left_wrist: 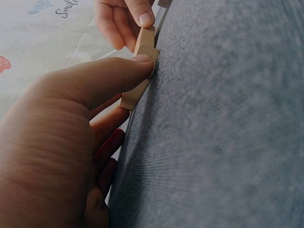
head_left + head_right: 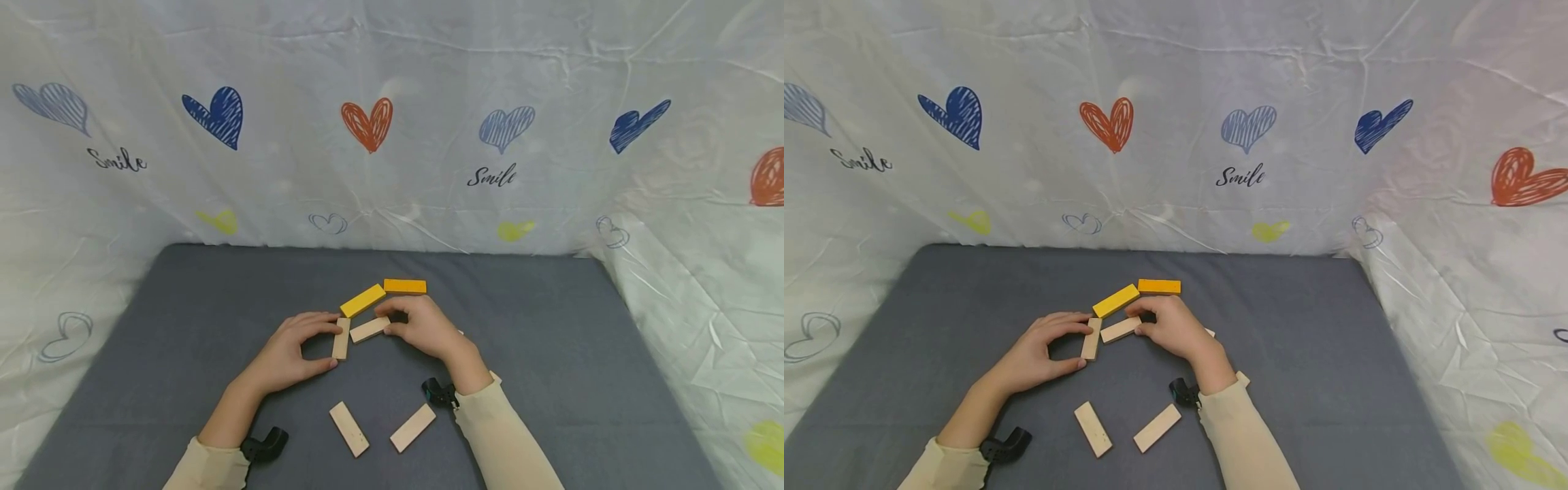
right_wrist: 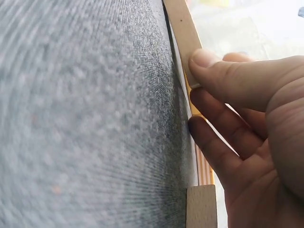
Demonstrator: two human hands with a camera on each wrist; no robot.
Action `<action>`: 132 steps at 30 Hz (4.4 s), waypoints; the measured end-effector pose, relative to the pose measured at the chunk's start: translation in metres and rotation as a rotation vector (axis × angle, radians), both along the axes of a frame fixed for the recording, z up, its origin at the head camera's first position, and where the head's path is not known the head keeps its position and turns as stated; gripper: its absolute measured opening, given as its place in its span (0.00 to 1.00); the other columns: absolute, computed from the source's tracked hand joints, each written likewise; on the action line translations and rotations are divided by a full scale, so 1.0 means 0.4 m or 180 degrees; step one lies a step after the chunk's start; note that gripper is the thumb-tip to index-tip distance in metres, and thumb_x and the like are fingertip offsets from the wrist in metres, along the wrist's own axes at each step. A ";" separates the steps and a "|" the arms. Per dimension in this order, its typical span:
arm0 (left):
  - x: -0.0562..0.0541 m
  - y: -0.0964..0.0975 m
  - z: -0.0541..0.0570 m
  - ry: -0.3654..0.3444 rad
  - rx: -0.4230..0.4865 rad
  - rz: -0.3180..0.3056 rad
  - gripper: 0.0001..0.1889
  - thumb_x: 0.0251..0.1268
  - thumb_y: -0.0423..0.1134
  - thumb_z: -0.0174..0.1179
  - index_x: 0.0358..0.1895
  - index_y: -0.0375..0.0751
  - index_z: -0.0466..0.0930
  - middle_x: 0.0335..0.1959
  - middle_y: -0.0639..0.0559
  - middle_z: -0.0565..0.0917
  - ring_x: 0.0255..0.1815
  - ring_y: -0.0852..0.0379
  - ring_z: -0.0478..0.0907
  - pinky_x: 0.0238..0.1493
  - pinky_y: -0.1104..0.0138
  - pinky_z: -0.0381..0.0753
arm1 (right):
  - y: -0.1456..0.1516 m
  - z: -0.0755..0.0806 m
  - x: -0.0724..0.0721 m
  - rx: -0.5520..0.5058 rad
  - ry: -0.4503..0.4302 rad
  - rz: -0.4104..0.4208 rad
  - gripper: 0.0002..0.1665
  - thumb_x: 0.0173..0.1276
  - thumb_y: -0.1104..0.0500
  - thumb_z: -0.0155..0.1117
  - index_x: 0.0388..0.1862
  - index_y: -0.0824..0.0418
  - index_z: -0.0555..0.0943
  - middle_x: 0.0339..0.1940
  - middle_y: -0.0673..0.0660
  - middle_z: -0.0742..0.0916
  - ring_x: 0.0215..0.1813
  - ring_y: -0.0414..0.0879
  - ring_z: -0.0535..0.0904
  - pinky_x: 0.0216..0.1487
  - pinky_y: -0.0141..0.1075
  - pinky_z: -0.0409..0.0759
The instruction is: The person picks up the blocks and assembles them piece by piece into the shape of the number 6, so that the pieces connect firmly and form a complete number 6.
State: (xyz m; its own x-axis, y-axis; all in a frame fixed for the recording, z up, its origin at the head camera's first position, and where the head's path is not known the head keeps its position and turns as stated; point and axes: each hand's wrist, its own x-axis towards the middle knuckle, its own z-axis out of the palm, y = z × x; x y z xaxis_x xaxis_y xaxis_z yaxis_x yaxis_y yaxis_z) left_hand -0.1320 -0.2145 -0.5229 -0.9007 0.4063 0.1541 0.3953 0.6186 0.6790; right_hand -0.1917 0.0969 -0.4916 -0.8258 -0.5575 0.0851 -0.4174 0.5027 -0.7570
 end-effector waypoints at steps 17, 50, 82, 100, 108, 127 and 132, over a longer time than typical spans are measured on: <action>-0.002 0.002 0.001 0.0016 0.0020 -0.0018 0.30 0.61 0.47 0.84 0.67 0.61 0.87 0.77 0.58 0.78 0.81 0.44 0.69 0.80 0.35 0.58 | -0.005 -0.004 -0.003 0.0109 -0.0008 0.0001 0.22 0.71 0.64 0.79 0.63 0.55 0.90 0.58 0.47 0.91 0.63 0.45 0.86 0.68 0.45 0.83; 0.004 0.001 0.006 0.0009 0.0023 0.0003 0.30 0.60 0.47 0.84 0.67 0.60 0.87 0.77 0.57 0.78 0.81 0.43 0.69 0.79 0.34 0.59 | 0.150 0.042 0.033 0.0614 -0.0002 -0.0132 0.34 0.76 0.54 0.76 0.79 0.56 0.79 0.75 0.53 0.83 0.77 0.54 0.77 0.76 0.55 0.76; 0.000 0.002 0.005 -0.0036 -0.0011 0.0012 0.30 0.60 0.48 0.84 0.67 0.61 0.87 0.77 0.58 0.78 0.81 0.45 0.68 0.80 0.34 0.59 | 0.204 0.020 0.098 0.0446 0.0109 -0.0831 0.29 0.70 0.65 0.80 0.70 0.60 0.85 0.55 0.52 0.91 0.55 0.50 0.87 0.55 0.51 0.87; 0.000 0.000 0.006 -0.0038 -0.0032 0.0003 0.30 0.61 0.48 0.84 0.67 0.60 0.87 0.77 0.57 0.78 0.81 0.45 0.69 0.80 0.35 0.59 | 0.172 0.018 0.094 0.0365 0.0209 -0.0745 0.26 0.70 0.63 0.81 0.66 0.59 0.88 0.55 0.52 0.92 0.53 0.48 0.89 0.53 0.49 0.88; 0.002 -0.004 0.006 -0.0032 0.0022 0.0010 0.30 0.60 0.47 0.84 0.67 0.60 0.87 0.77 0.56 0.78 0.81 0.43 0.68 0.80 0.34 0.58 | 0.150 0.019 0.091 0.0382 0.0160 -0.0699 0.25 0.71 0.62 0.81 0.66 0.56 0.88 0.57 0.51 0.92 0.54 0.47 0.88 0.53 0.48 0.88; -0.003 -0.002 0.004 -0.0025 -0.0004 -0.0008 0.30 0.60 0.47 0.84 0.67 0.60 0.87 0.77 0.56 0.79 0.81 0.43 0.69 0.79 0.34 0.59 | 0.108 0.025 0.087 0.0350 0.0171 -0.0750 0.27 0.71 0.63 0.81 0.67 0.57 0.87 0.60 0.52 0.91 0.59 0.50 0.89 0.58 0.50 0.88; -0.003 -0.003 0.005 -0.0004 -0.0008 -0.0023 0.30 0.61 0.48 0.84 0.67 0.60 0.87 0.77 0.57 0.78 0.81 0.44 0.69 0.79 0.34 0.59 | 0.087 0.022 0.083 0.0354 0.0164 -0.0749 0.27 0.70 0.63 0.81 0.68 0.58 0.87 0.60 0.52 0.91 0.59 0.50 0.88 0.59 0.50 0.88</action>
State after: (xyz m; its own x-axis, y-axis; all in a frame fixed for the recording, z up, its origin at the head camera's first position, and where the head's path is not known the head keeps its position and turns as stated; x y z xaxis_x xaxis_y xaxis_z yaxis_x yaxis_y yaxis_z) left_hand -0.1331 -0.2156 -0.5207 -0.8979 0.4131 0.1521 0.3989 0.6174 0.6780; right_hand -0.1583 0.1318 -0.4828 -0.9300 -0.3590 0.0794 -0.3158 0.6694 -0.6725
